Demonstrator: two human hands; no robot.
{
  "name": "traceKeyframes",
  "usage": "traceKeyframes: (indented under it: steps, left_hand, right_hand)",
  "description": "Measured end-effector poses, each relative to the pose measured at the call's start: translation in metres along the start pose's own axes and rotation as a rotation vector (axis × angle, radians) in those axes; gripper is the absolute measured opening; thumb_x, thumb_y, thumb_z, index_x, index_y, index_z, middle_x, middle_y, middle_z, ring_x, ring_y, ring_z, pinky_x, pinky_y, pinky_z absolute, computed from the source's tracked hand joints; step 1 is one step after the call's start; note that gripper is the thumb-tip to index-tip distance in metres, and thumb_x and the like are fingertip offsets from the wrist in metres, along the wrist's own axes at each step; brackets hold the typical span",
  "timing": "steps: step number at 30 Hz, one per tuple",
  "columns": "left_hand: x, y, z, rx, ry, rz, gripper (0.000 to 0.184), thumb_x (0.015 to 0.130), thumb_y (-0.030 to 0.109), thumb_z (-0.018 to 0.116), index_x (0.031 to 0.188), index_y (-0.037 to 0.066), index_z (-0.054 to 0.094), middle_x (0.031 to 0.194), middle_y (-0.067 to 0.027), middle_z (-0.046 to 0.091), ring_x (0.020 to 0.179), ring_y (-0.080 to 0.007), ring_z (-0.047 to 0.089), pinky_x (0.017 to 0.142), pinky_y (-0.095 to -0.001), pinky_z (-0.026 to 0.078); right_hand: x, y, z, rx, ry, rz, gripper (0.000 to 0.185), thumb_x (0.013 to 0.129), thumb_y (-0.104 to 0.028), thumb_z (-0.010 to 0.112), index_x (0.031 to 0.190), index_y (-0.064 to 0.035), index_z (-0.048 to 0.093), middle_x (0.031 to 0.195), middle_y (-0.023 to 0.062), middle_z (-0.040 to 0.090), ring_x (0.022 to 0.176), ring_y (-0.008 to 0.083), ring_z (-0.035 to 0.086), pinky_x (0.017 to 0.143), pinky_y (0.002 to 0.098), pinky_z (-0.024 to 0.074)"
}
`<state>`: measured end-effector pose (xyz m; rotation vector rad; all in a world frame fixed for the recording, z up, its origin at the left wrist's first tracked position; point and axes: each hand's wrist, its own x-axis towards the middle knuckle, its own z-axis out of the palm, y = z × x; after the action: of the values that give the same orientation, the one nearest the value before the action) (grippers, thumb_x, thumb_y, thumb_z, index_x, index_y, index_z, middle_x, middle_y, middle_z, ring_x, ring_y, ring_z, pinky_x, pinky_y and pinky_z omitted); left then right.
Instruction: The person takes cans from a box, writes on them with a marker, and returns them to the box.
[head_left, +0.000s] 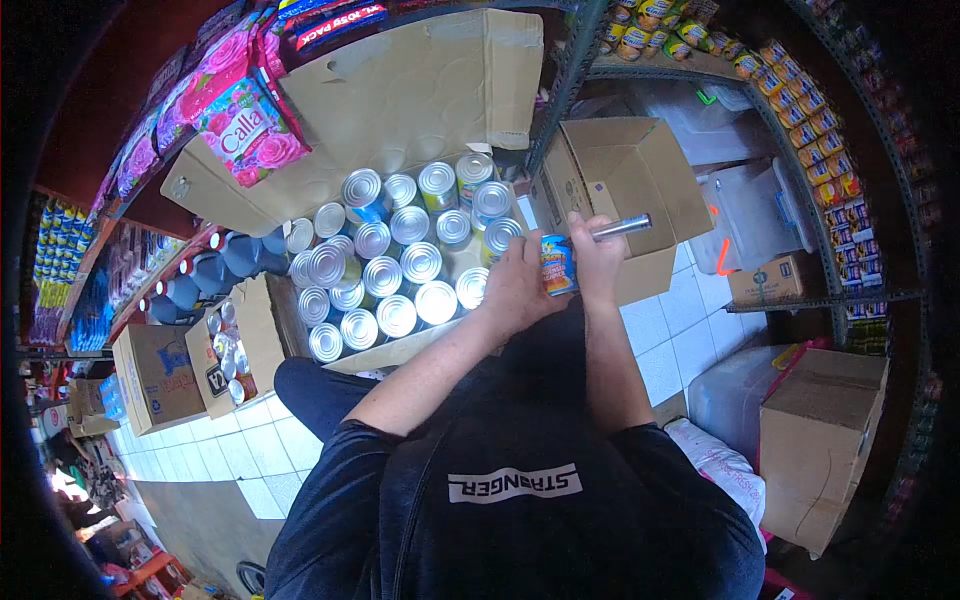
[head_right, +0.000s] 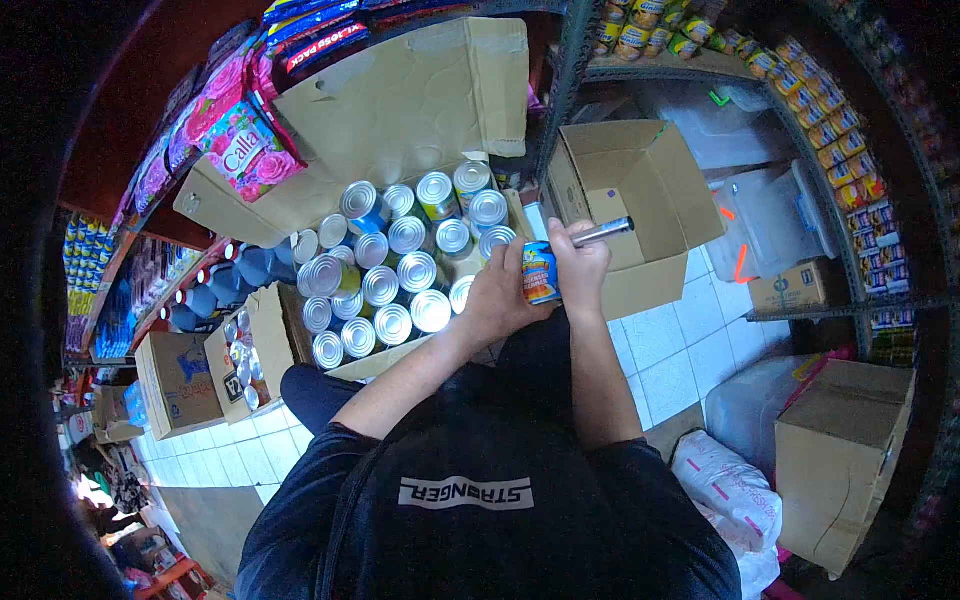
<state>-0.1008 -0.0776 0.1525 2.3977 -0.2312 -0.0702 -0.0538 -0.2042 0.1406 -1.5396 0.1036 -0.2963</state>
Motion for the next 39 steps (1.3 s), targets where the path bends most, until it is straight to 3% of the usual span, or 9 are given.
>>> traceKeyframes:
  steps: [9,12,30,39]
  left_hand:
    - [-0.002,-0.002,0.002,-0.019,0.025,0.0,0.096,0.057,0.035,0.08,0.128,-0.003,0.028,0.113,-0.023,0.044,0.098,-0.0387,0.054,0.08,-0.0431,0.049]
    - [-0.002,-0.004,0.002,-0.029,0.021,-0.009,0.095,0.057,0.034,0.08,0.127,-0.002,0.028,0.112,-0.023,0.045,0.097,-0.039,0.054,0.08,-0.0434,0.049]
    - [-0.003,-0.004,0.003,0.011,0.0,-0.042,0.099,0.058,0.036,0.079,0.13,-0.003,0.025,0.114,-0.0234,0.043,0.101,-0.0393,0.053,0.083,-0.0439,0.047]
    - [-0.003,-0.001,-0.001,-0.018,-0.009,-0.036,0.098,0.058,0.036,0.079,0.13,-0.004,0.026,0.114,-0.0239,0.044,0.1,-0.0393,0.054,0.082,-0.0435,0.048]
  right_hand:
    - [0.001,0.006,0.0,-0.093,-0.041,-0.062,0.032,0.082,-0.013,0.066,0.059,-0.0067,0.044,0.054,-0.0042,0.042,0.053,0.0039,0.036,0.047,0.0244,0.0335]
    - [0.001,-0.003,0.002,0.121,0.003,0.116,0.032,0.082,-0.013,0.066,0.059,-0.0082,0.044,0.055,-0.0044,0.041,0.053,0.0035,0.036,0.047,0.0235,0.0327]
    - [0.007,0.015,0.002,-0.083,0.029,0.007,0.032,0.082,-0.01,0.065,0.059,-0.0076,0.043,0.057,-0.0052,0.042,0.054,0.003,0.036,0.048,0.0231,0.0333]
    - [0.003,0.007,0.002,0.116,0.053,0.125,0.032,0.082,-0.011,0.064,0.059,-0.0085,0.042,0.057,-0.0056,0.04,0.055,0.0029,0.034,0.047,0.0234,0.0307]
